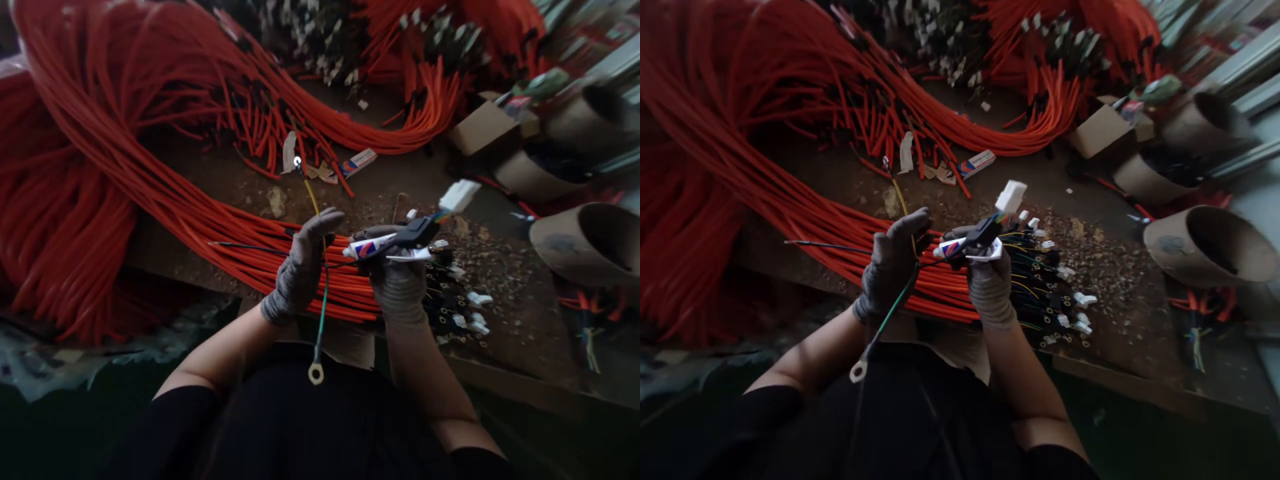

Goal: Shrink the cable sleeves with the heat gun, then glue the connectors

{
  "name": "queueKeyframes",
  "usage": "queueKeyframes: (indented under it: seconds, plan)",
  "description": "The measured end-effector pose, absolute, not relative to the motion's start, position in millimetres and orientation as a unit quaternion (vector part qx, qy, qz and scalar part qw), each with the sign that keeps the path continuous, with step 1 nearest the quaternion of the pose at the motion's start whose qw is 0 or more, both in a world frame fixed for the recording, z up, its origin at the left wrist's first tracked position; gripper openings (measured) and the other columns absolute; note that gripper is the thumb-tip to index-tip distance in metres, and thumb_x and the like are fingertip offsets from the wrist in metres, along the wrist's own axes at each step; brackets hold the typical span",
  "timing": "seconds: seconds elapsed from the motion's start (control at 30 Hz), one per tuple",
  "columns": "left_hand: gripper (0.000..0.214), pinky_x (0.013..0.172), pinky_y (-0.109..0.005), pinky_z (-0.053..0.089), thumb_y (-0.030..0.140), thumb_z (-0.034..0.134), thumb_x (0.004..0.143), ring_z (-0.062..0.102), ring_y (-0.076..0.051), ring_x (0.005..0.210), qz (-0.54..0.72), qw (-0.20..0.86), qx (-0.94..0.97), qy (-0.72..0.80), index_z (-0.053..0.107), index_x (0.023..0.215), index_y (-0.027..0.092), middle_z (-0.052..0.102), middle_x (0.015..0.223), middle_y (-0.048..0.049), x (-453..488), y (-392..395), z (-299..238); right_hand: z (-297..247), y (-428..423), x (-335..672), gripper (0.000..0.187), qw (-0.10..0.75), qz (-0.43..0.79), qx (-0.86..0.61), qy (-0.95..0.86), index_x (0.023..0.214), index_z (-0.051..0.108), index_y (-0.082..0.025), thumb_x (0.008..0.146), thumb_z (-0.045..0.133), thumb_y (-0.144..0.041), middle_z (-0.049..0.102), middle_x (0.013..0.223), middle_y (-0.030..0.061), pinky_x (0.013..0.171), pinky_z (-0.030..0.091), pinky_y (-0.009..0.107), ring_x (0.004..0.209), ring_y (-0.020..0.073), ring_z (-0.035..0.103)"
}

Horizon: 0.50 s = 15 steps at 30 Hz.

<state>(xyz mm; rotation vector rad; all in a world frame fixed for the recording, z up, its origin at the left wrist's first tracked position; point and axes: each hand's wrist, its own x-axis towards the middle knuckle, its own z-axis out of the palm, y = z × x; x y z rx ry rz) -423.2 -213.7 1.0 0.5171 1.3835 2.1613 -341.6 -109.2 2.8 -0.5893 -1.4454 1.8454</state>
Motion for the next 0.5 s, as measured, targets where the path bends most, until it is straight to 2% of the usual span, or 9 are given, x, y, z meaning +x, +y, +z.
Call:
queueKeyframes:
  seconds: [0.07,0.13,0.2,0.33,0.43,0.5]
  plan:
    - [0.067,0.115,-0.042,0.038,0.072,0.028,0.093,0.047,-0.025,0.139,0.794,0.288,0.202,0.495,0.068,0.119,0.025,0.059,0.140,-0.0051,-427,-219,4,14,-114,-344,0.025,0.326,0.699,-0.202,-0.604,0.088,0.071,-0.022,0.083,0.068,-0.046,0.074,0.081,0.0037,0.049,0.053,0.027,0.060,0.0160,0.067]
    - [0.070,0.124,-0.042,0.026,0.074,0.025,0.093,0.034,-0.024,0.148,0.793,0.309,0.218,0.478,0.067,0.122,0.027,0.056,0.145,-0.0016,-432,-224,7,19,-118,-348,0.022,0.322,0.687,-0.185,-0.625,0.085,0.073,-0.022,0.085,0.067,-0.043,0.074,0.080,0.0037,0.054,0.056,0.028,0.060,0.0160,0.068]
    - [0.071,0.127,-0.042,0.019,0.076,0.027,0.091,0.028,-0.025,0.151,0.792,0.332,0.222,0.461,0.066,0.126,0.028,0.051,0.149,0.0005,-435,-227,7,19,-121,-354,0.022,0.328,0.682,-0.171,-0.632,0.084,0.073,-0.022,0.086,0.066,-0.042,0.074,0.077,0.0036,0.057,0.058,0.030,0.060,0.0165,0.068]
    - [0.072,0.129,-0.044,0.013,0.075,0.029,0.091,0.020,-0.028,0.153,0.782,0.366,0.214,0.457,0.060,0.134,0.026,0.043,0.156,-0.0005,-435,-228,8,16,-128,-358,0.021,0.334,0.654,-0.179,-0.654,0.083,0.072,-0.023,0.088,0.063,-0.041,0.073,0.071,0.0021,0.056,0.059,0.029,0.058,0.0162,0.068]
    - [0.063,0.129,-0.043,0.008,0.065,0.029,0.096,0.011,-0.025,0.155,0.766,0.366,0.221,0.480,0.057,0.137,0.027,0.040,0.157,0.0007,-434,-229,11,9,-129,-357,0.018,0.349,0.619,-0.200,-0.675,0.079,0.070,-0.023,0.087,0.063,-0.038,0.073,0.072,0.0012,0.062,0.060,0.033,0.061,0.0179,0.070]
    - [0.055,0.128,-0.043,0.007,0.056,0.029,0.099,0.008,-0.023,0.155,0.749,0.363,0.247,0.496,0.053,0.141,0.030,0.036,0.159,0.0039,-438,-232,14,1,-124,-355,0.015,0.387,0.578,-0.224,-0.683,0.079,0.069,-0.023,0.081,0.068,-0.037,0.074,0.078,0.0018,0.070,0.061,0.037,0.070,0.0200,0.072]
